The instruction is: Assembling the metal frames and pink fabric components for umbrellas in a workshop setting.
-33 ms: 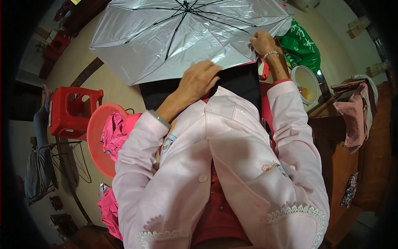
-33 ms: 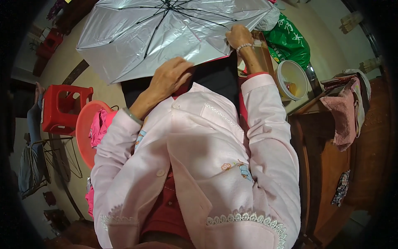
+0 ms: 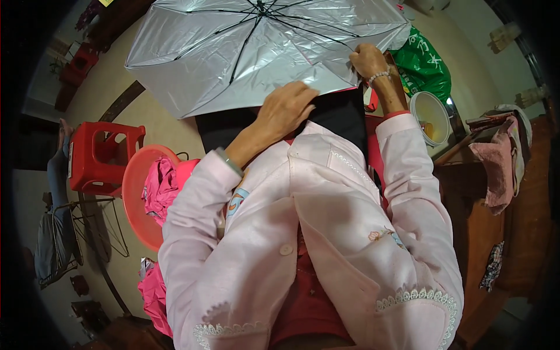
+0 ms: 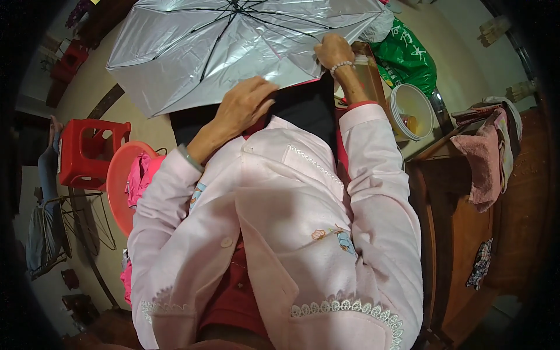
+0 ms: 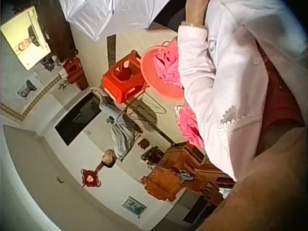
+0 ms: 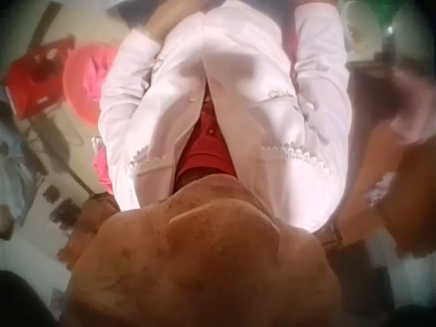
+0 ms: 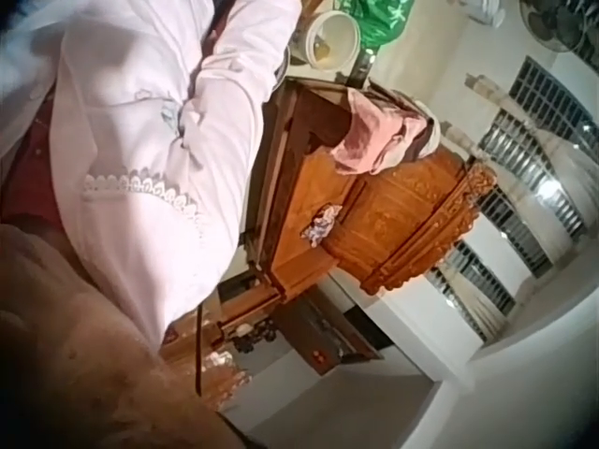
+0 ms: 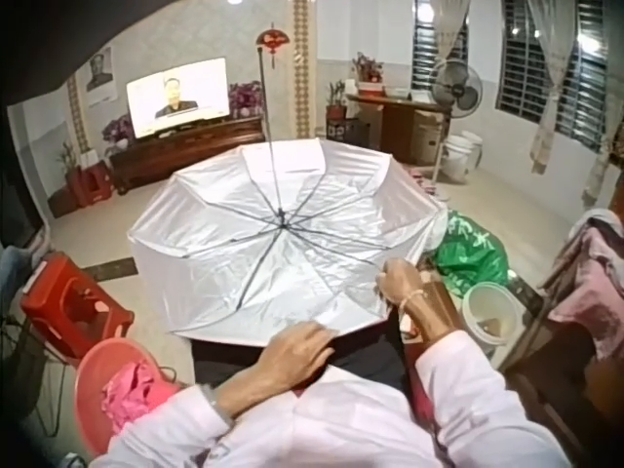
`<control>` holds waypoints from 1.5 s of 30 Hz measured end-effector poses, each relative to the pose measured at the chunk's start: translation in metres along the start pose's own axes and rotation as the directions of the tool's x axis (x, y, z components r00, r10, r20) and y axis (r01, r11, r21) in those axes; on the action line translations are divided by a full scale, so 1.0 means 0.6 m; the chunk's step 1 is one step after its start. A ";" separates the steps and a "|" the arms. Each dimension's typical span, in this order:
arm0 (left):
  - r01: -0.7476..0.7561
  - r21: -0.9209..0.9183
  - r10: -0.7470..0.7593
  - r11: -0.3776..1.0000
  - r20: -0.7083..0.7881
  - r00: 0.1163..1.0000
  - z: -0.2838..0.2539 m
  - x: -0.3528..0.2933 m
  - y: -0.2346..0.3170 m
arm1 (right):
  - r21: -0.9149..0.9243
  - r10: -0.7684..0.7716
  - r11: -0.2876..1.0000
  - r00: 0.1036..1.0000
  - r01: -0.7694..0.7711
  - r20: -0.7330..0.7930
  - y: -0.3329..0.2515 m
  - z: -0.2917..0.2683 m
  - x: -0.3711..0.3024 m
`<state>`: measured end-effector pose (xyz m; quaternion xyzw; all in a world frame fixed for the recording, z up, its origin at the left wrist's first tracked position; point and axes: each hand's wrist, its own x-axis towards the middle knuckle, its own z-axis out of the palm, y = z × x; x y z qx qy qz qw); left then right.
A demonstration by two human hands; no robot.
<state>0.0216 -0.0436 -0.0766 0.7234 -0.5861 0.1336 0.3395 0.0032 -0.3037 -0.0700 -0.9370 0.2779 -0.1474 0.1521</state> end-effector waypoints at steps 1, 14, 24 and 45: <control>-0.012 -0.040 0.012 0.999 0.001 1.000 0.011 0.016 0.003 | -0.016 -0.007 1.000 1.000 0.007 -0.003 -0.010 0.002 -0.006; 0.036 -0.088 -0.029 0.995 0.072 0.997 0.005 0.030 -0.010 | -0.186 -0.077 0.979 0.997 0.081 0.028 0.018 -0.018 -0.006; 0.106 0.351 -0.092 0.930 -0.057 0.994 -0.086 -0.065 -0.053 | -0.346 -0.303 0.897 0.953 0.274 -0.031 -0.029 -0.038 -0.035; 0.146 0.477 -0.120 0.867 -0.085 0.989 -0.114 -0.063 -0.029 | -0.307 -0.590 0.749 0.802 0.587 0.094 -0.029 -0.038 -0.042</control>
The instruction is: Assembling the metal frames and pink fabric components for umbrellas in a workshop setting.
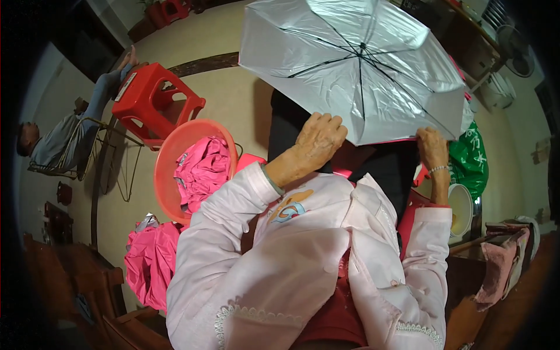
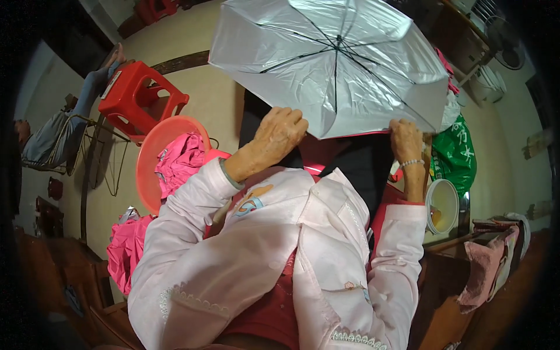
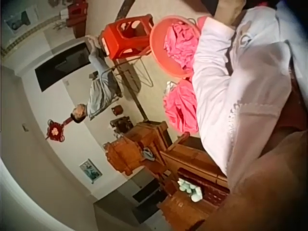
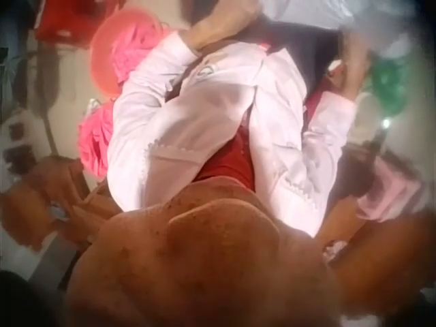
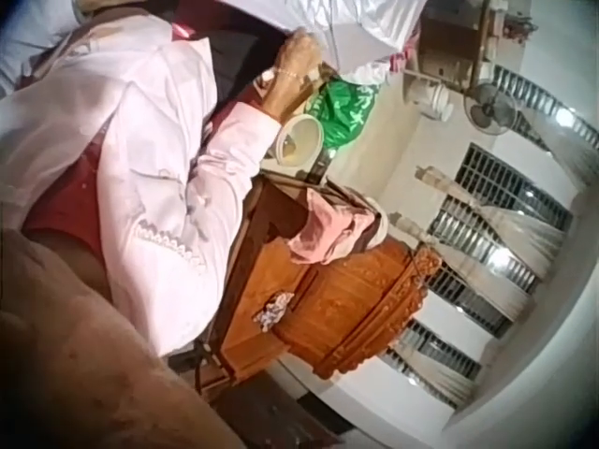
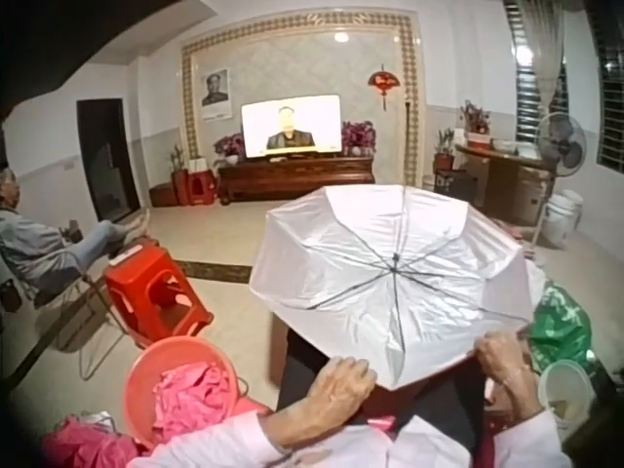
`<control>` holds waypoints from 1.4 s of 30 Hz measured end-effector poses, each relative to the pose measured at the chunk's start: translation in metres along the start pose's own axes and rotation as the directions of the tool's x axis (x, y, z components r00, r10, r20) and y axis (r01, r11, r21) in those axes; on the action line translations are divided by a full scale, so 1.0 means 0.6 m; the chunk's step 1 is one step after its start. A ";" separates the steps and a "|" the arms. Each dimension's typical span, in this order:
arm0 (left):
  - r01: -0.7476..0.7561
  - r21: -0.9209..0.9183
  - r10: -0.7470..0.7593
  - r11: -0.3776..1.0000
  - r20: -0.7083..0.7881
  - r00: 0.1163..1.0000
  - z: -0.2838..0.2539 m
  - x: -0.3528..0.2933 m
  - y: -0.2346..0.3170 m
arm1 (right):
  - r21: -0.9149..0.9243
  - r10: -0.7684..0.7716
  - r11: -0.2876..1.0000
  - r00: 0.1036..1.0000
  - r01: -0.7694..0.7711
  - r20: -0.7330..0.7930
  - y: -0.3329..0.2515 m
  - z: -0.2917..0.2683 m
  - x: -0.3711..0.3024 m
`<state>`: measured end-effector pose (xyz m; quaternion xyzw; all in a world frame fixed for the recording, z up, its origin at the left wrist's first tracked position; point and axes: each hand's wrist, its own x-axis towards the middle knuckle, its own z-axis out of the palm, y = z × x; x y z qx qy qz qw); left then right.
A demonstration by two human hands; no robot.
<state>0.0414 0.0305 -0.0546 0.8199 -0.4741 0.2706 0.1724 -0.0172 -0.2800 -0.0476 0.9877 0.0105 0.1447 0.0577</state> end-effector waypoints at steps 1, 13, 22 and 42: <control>-0.011 0.016 0.011 1.000 -0.024 1.000 0.001 0.002 -0.005 | -0.091 0.087 0.992 0.996 -0.088 -0.012 0.020 0.008 -0.005; 0.055 0.165 -0.054 0.985 -0.008 0.998 0.014 -0.002 -0.038 | 0.622 0.030 0.779 0.986 0.081 -0.166 -0.077 -0.077 0.013; 0.035 0.046 -0.033 0.998 -0.051 0.998 -0.007 0.002 -0.036 | 0.171 -0.068 0.983 0.997 0.063 0.024 -0.068 -0.044 0.007; -0.038 -0.301 0.071 0.953 0.100 0.992 0.016 0.013 -0.020 | 0.545 -0.380 0.719 0.900 0.431 -0.211 -0.177 -0.021 0.001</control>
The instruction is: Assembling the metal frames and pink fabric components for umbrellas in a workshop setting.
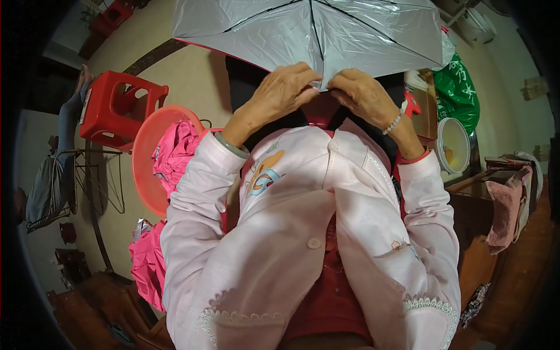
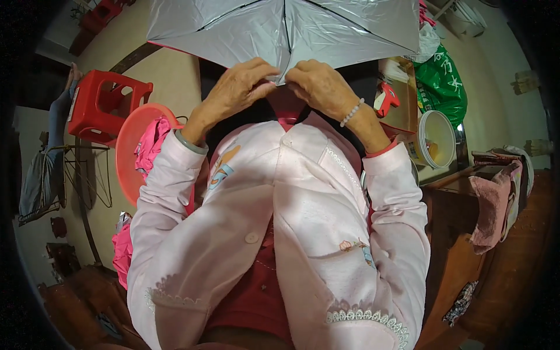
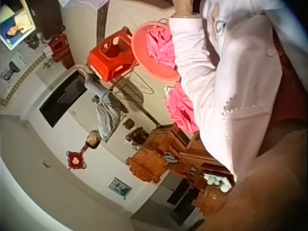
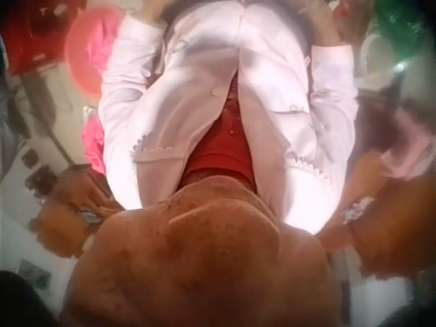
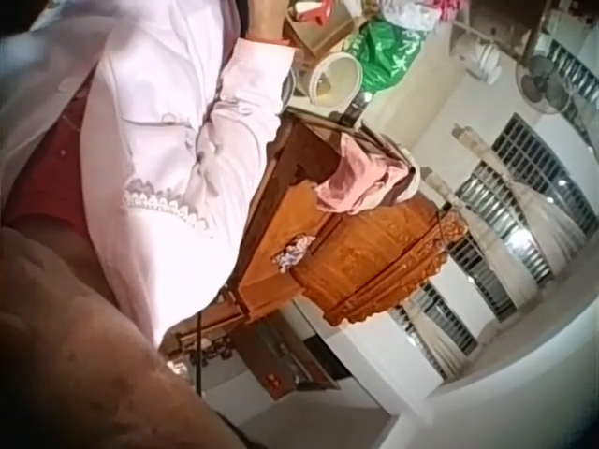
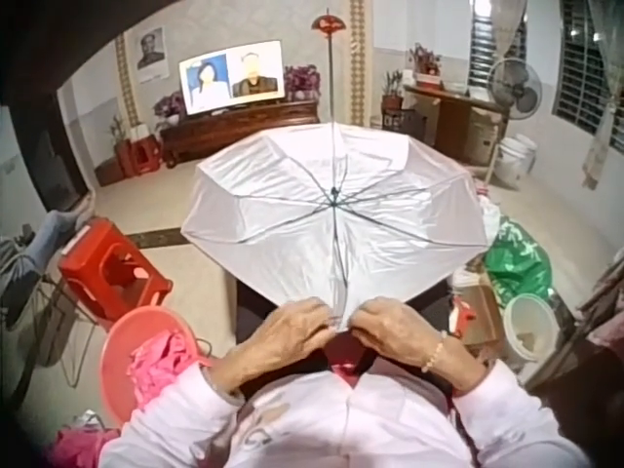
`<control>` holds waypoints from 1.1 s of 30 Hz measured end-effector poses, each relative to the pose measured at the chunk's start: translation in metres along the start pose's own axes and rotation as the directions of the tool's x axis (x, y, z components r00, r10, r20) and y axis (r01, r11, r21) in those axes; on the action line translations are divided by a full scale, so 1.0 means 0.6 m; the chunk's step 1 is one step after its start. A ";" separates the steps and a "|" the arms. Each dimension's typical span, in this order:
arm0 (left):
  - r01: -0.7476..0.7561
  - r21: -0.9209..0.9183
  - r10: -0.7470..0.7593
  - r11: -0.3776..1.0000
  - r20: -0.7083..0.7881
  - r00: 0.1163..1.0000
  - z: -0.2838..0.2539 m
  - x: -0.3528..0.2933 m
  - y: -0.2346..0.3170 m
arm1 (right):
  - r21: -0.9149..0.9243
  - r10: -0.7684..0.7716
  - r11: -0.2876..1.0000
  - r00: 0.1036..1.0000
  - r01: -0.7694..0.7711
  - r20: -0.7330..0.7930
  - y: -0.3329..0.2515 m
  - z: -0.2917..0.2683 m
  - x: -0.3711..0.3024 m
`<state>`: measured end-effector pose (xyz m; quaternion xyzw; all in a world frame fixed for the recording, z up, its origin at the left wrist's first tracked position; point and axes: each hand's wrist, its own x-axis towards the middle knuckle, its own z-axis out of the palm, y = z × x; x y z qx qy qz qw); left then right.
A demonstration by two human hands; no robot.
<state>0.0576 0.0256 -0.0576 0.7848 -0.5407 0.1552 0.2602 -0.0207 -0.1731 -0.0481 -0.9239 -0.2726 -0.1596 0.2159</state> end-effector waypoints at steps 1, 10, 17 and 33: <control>0.050 -0.234 -0.045 0.971 0.028 0.999 0.000 0.008 0.001 | -0.024 0.003 1.000 1.000 -0.002 0.013 -0.002 0.002 -0.001; 0.248 -0.560 0.042 0.790 0.454 0.890 0.024 0.082 -0.027 | -0.226 -0.036 0.974 0.998 0.021 -0.060 -0.010 0.004 0.001; 0.148 -0.479 0.062 0.865 0.396 0.916 0.042 0.073 -0.042 | -0.246 0.013 0.969 0.999 -0.024 -0.045 -0.002 -0.013 -0.007; 0.426 -0.582 -0.102 0.692 0.505 0.857 0.045 0.044 -0.074 | -0.075 0.053 0.995 0.995 -0.059 -0.080 0.009 -0.016 -0.029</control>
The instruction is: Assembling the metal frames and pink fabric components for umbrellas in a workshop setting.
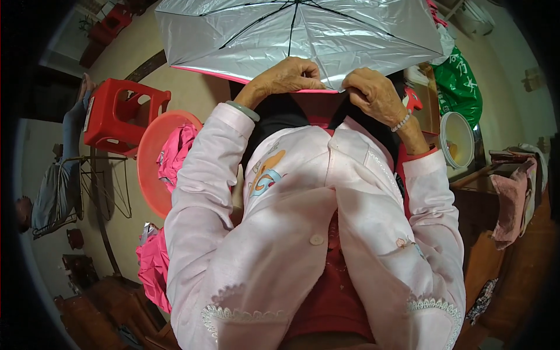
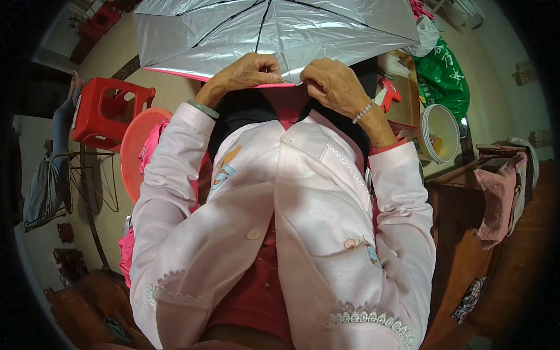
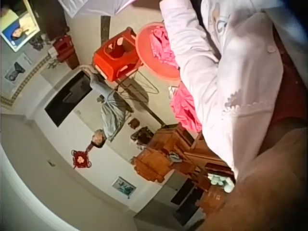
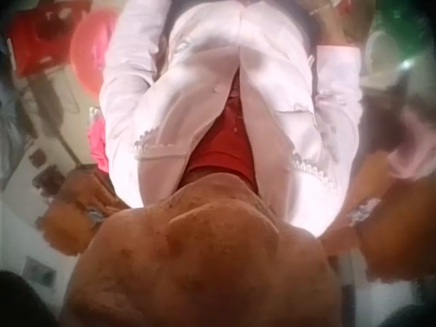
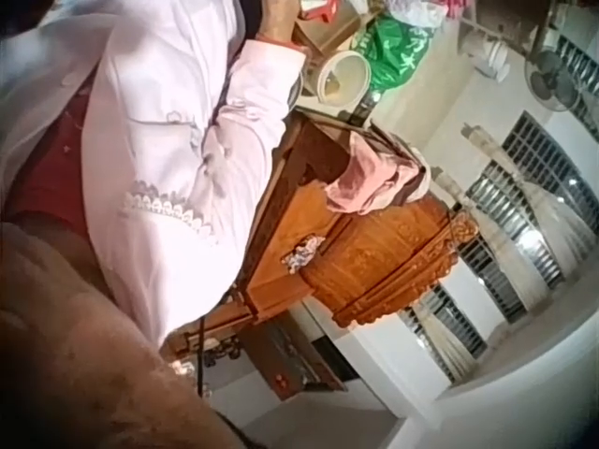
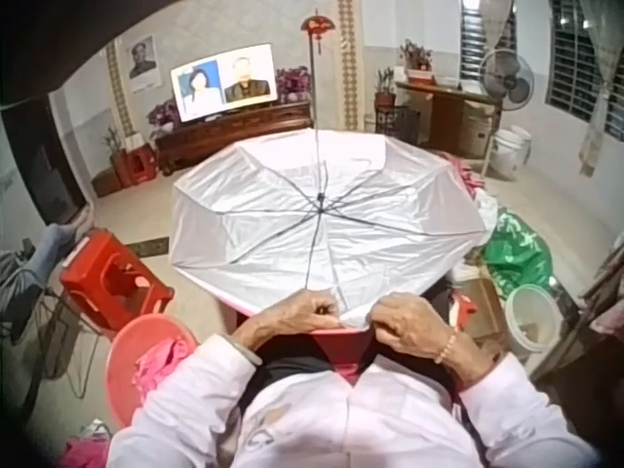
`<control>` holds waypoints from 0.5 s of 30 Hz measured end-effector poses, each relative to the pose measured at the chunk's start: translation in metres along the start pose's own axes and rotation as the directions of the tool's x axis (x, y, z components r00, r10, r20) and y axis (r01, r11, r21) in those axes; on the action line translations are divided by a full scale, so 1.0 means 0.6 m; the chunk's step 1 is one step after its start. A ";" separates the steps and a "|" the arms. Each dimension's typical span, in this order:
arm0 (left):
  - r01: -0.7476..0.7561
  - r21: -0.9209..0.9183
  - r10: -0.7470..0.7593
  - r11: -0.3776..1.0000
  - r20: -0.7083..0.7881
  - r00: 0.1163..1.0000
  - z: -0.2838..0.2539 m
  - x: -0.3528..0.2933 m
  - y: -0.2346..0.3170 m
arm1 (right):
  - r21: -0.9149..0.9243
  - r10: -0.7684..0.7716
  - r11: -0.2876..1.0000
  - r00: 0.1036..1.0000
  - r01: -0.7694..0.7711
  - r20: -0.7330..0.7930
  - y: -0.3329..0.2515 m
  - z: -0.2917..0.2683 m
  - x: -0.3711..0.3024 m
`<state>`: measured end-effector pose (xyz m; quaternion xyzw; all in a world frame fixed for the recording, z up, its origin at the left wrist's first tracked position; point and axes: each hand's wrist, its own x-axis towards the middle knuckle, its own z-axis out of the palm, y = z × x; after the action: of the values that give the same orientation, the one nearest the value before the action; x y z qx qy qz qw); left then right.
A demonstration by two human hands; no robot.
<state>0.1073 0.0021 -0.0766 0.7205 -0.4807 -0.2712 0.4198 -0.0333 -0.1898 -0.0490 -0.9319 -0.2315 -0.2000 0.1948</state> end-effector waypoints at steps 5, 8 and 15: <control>-0.019 0.046 0.022 0.999 -0.058 0.998 -0.002 -0.003 0.002 | 0.071 -0.012 0.997 1.000 0.012 -0.001 0.004 0.009 -0.001; -0.013 0.057 0.018 0.998 -0.091 0.996 -0.006 -0.005 0.007 | 0.078 0.028 0.997 1.000 -0.028 0.008 0.004 0.005 -0.001; -0.044 0.074 0.049 0.996 -0.070 0.996 -0.002 -0.003 0.008 | 0.062 0.044 0.997 0.999 -0.045 0.018 0.006 0.003 -0.003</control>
<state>0.1054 0.0032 -0.0716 0.7332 -0.4913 -0.2179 0.4167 -0.0321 -0.1924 -0.0525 -0.9320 -0.2183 -0.1804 0.2262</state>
